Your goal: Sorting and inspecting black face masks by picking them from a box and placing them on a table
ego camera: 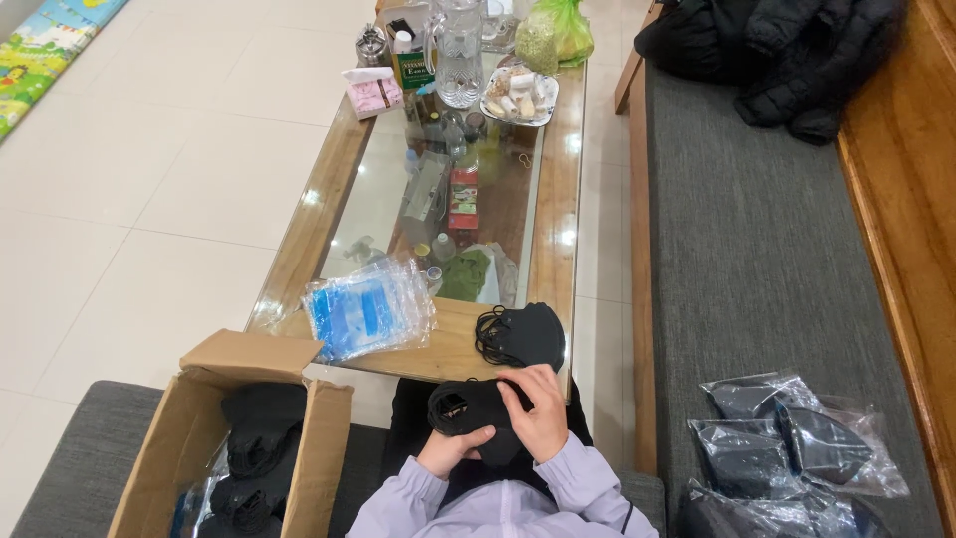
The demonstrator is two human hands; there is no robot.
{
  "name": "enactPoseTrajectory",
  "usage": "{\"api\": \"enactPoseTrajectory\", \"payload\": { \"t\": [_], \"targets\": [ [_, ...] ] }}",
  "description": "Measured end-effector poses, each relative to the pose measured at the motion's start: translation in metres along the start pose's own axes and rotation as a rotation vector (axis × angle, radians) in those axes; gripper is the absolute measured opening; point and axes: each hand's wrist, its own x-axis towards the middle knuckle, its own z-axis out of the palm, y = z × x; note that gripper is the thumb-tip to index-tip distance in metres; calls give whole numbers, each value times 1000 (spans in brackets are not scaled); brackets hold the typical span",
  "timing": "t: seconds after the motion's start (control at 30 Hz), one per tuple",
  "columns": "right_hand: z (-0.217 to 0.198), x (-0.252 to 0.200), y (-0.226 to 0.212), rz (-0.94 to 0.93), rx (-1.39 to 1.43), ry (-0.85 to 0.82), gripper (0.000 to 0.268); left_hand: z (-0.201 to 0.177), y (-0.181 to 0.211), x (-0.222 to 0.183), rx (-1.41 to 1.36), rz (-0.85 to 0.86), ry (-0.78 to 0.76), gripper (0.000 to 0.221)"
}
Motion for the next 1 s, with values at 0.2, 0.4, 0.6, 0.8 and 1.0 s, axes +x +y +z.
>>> {"api": "enactPoseTrajectory", "payload": {
  "t": [0.2, 0.4, 0.6, 0.8, 1.0],
  "targets": [
    [15, -18, 15, 221, 49, -93, 33, 6, 20, -14, -146, -5, 134, 46],
    [28, -36, 17, 83, 40, -145, 26, 7, 31, -19, -369, 52, 254, 34],
    [29, -34, 22, 81, 52, -129, 18, 0, 16, -7, -420, 52, 212, 30],
    [43, -36, 82, 380, 299, -58, 15, -8, 17, 0, -402, 31, 328, 47],
    [42, -22, 146, 740, 515, 119, 14, 5, 61, -37, -463, -9, 446, 81]
  ]
}}
